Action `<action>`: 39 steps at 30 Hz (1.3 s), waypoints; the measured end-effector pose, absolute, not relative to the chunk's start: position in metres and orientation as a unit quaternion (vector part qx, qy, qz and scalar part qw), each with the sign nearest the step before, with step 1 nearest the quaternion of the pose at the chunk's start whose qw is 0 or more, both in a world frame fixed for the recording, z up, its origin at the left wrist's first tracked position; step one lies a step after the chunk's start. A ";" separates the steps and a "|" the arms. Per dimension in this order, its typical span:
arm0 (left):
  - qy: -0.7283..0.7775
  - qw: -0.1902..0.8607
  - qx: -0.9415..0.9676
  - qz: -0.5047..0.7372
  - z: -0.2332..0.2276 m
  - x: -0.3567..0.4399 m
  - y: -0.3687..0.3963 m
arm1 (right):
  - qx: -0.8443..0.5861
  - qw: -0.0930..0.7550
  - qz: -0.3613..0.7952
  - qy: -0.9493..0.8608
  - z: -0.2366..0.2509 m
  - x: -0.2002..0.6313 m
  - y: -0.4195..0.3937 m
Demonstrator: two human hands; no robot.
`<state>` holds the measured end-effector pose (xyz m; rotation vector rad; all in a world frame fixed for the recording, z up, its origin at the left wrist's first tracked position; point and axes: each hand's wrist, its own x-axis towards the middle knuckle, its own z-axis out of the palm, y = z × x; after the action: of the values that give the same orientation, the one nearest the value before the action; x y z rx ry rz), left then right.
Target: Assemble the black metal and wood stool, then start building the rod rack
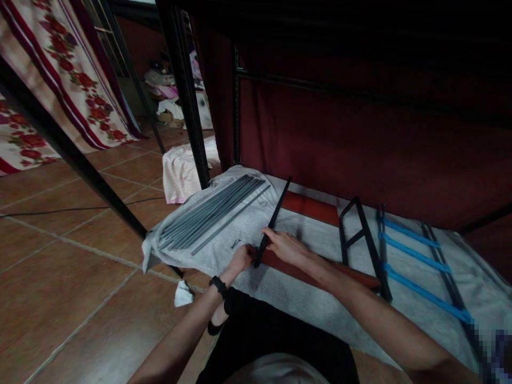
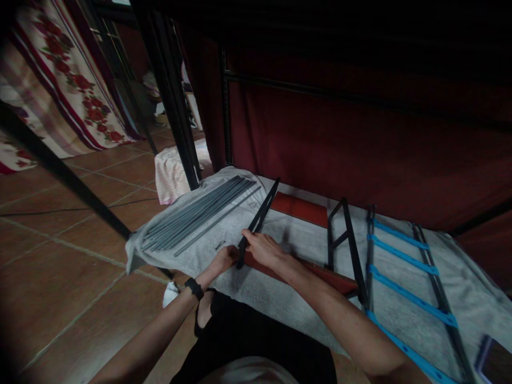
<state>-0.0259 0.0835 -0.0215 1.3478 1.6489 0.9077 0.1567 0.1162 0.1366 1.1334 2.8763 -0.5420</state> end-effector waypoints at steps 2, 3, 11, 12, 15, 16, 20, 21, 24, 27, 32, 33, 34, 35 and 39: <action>0.637 0.433 0.504 0.392 -0.024 -0.023 0.085 | 0.361 -0.001 -0.172 0.916 0.137 0.158 0.116; 0.627 0.448 0.490 0.408 -0.024 -0.022 0.085 | 0.362 -0.003 -0.173 0.916 0.138 0.158 0.117; 0.592 0.521 0.409 0.460 -0.021 -0.026 0.078 | 0.366 -0.002 -0.168 0.915 0.142 0.160 0.115; 0.595 0.521 0.405 0.458 -0.023 -0.025 0.079 | 0.367 -0.002 -0.168 0.915 0.142 0.159 0.114; 0.601 0.518 0.401 0.458 -0.026 -0.020 0.082 | 0.366 -0.002 -0.167 0.916 0.143 0.159 0.114; 0.601 0.516 0.402 0.460 -0.026 -0.019 0.083 | 0.366 -0.002 -0.166 0.916 0.143 0.159 0.114; 0.604 0.503 0.415 0.459 -0.021 -0.020 0.081 | 0.368 0.009 -0.163 0.915 0.144 0.159 0.113; 0.609 0.497 0.422 0.452 -0.019 -0.022 0.080 | 0.366 0.009 -0.161 0.916 0.144 0.159 0.113; 0.636 0.477 0.445 0.411 -0.016 -0.027 0.077 | 0.363 0.006 -0.156 0.919 0.144 0.158 0.112; 0.654 0.470 0.469 0.363 -0.016 -0.028 0.077 | 0.368 0.013 -0.156 0.917 0.144 0.158 0.111; 0.654 0.466 0.483 0.348 -0.018 -0.024 0.078 | 0.368 0.017 -0.169 0.914 0.146 0.158 0.111; 0.657 0.463 0.485 0.345 -0.018 -0.024 0.077 | 0.368 0.017 -0.169 0.914 0.146 0.158 0.111; 0.661 0.459 0.487 0.340 -0.017 -0.026 0.077 | 0.369 0.017 -0.169 0.914 0.146 0.158 0.111; 0.665 0.454 0.491 0.333 -0.017 -0.027 0.076 | 0.369 0.017 -0.170 0.914 0.146 0.158 0.111; 0.671 0.438 0.514 0.307 -0.015 -0.030 0.076 | 0.372 0.021 -0.169 0.912 0.146 0.157 0.110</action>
<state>-0.0301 0.0763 -0.0152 1.2775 1.6674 0.7620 0.1565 0.1101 0.1458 1.1537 2.8287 -0.5254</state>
